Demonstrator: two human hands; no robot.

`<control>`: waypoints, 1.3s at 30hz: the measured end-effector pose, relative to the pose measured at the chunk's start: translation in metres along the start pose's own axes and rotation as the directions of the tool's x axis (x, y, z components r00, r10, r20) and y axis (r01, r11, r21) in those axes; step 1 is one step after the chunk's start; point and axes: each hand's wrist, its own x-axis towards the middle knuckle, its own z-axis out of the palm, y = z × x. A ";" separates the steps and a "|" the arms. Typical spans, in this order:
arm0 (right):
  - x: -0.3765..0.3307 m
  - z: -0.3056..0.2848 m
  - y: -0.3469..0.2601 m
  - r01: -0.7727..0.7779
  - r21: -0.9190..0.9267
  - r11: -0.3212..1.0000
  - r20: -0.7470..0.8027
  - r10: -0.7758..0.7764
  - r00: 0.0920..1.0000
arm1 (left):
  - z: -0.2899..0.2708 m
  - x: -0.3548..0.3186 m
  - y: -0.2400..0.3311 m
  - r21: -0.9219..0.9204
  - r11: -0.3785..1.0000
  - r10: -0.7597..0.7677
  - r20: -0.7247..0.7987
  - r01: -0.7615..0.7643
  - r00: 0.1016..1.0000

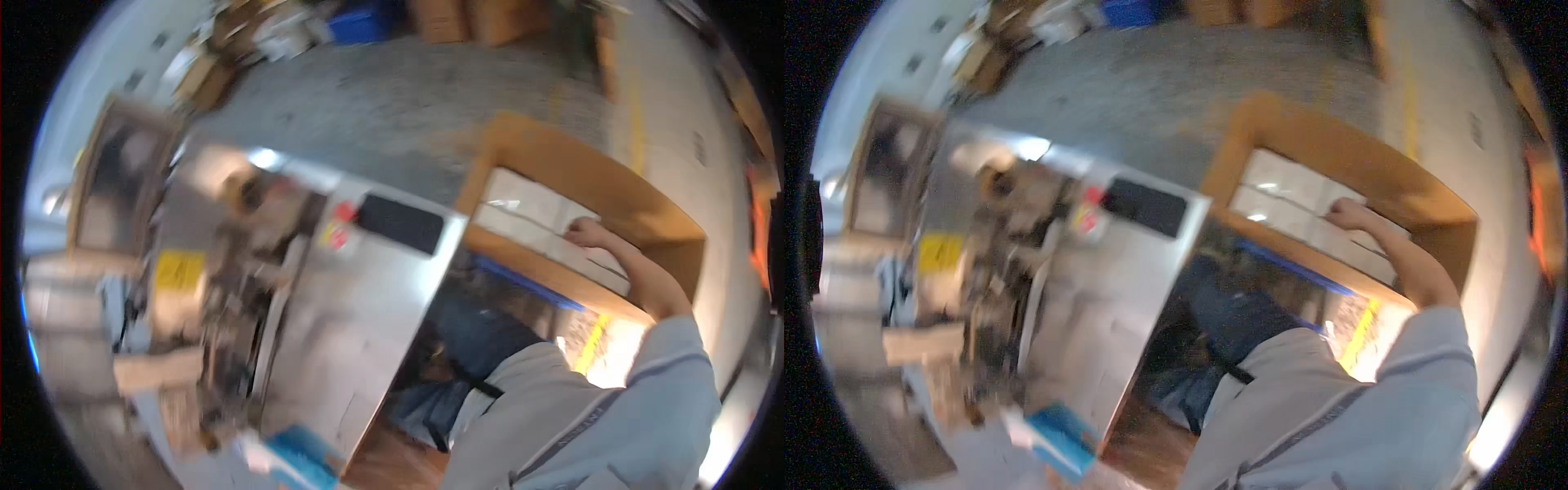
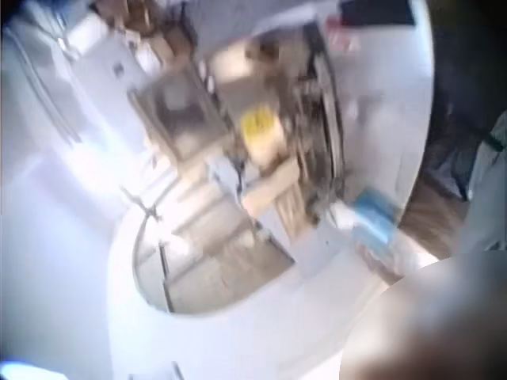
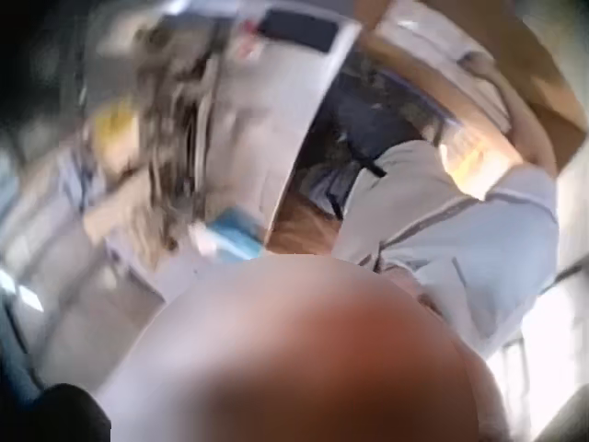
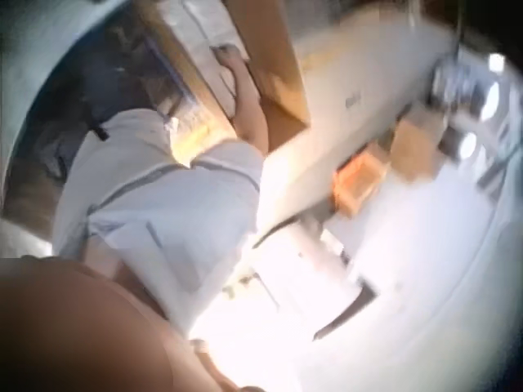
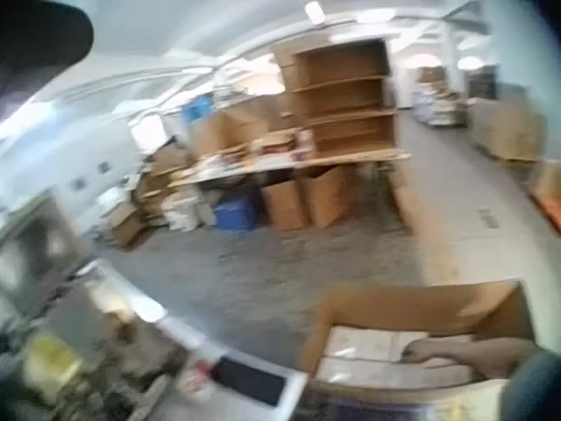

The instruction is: Wrapping small white boxes in plastic film using a heat-sealing machine and placing them into a larger cardboard carton.

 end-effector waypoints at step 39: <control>-0.194 0.012 -0.563 0.998 0.015 -0.064 -0.420 -0.906 -0.052 | 0.159 -0.215 0.102 -0.393 0.910 0.040 0.408 0.136 0.912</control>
